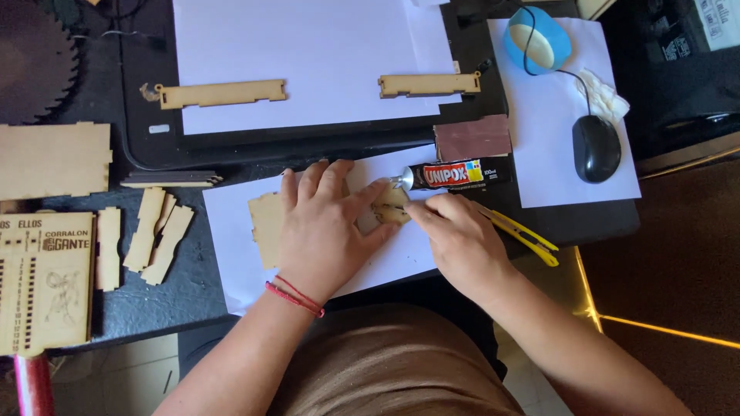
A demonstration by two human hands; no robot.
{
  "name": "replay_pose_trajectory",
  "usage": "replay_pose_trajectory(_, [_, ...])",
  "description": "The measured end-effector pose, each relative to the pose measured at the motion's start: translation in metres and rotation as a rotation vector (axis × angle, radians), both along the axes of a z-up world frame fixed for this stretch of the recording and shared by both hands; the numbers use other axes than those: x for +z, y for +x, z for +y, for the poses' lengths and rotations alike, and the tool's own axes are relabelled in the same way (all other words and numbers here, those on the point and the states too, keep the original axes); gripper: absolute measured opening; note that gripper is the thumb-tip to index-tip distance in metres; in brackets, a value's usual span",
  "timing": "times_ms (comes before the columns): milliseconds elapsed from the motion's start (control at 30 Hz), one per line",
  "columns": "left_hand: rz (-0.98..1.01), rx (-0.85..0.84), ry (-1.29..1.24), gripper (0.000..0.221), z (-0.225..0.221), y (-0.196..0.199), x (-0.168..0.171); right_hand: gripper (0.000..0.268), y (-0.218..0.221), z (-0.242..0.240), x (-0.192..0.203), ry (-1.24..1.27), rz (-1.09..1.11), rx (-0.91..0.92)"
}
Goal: Assembling a sliding lid box from laser-cut wooden pieces by applying glue and fitting joints.
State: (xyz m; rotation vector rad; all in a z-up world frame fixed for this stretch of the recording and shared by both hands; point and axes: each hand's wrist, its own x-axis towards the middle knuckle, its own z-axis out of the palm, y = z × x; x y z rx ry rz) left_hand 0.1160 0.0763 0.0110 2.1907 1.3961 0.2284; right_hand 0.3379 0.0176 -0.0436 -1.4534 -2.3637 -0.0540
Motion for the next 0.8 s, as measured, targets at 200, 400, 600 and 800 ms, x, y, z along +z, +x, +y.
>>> replay_pose_trajectory(200, [-0.003, -0.008, -0.004, 0.056, 0.001, -0.001, -0.001, 0.032, -0.009, -0.005, 0.010, -0.019, -0.046, -0.031])
replay_pose_trajectory(400, [0.012, -0.014, -0.013, 0.056, 0.000, -0.001, 0.004, 0.035, -0.011, -0.005, 0.032, -0.183, 0.010, -0.009])
replay_pose_trajectory(600, [0.025, -0.010, -0.029, 0.057, 0.000, -0.001, 0.008, 0.037, -0.008, 0.001, 0.047, -0.399, 0.272, -0.031])
replay_pose_trajectory(800, [0.024, -0.011, -0.008, 0.057, 0.000, -0.001, 0.004, 0.031, -0.001, -0.009, 0.049, -0.528, 0.633, -0.177])
